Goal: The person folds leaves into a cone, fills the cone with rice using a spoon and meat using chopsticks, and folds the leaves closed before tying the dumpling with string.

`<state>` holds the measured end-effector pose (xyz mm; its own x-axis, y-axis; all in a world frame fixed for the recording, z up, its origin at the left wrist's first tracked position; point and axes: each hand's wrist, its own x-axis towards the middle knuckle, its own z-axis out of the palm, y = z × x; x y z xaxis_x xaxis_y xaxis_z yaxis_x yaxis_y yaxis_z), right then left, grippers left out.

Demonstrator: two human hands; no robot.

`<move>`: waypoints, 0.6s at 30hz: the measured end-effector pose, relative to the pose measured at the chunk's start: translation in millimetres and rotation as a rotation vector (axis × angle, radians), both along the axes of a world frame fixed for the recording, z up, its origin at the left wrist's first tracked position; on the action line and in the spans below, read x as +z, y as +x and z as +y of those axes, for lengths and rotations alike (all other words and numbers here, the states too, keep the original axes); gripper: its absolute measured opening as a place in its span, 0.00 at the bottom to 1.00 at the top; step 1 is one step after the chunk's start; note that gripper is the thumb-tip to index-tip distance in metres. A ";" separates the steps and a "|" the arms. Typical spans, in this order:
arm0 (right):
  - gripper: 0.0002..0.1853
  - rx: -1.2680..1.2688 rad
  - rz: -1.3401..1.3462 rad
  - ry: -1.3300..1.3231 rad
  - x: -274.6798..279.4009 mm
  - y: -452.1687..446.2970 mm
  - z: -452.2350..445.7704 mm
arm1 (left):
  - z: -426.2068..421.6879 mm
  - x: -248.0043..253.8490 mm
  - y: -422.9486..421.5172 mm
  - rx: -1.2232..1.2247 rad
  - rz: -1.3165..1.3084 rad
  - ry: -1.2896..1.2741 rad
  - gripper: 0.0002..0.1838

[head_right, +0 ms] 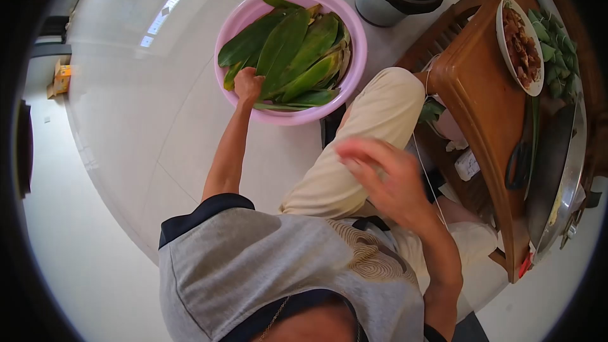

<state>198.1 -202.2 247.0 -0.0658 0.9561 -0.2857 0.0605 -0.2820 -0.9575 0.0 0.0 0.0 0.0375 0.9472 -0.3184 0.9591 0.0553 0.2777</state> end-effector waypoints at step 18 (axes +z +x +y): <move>0.16 -0.089 0.440 -0.378 -117.5 1.1 122.2 | -108.9 92.8 17.8 0.407 -1.592 -0.607 0.15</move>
<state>199.2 -80.0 129.5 -0.1795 0.8004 -0.5719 -0.3600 -0.5945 -0.7190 17.8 -108.9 92.8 0.4488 0.7463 -0.4914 -0.3038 0.6446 0.7015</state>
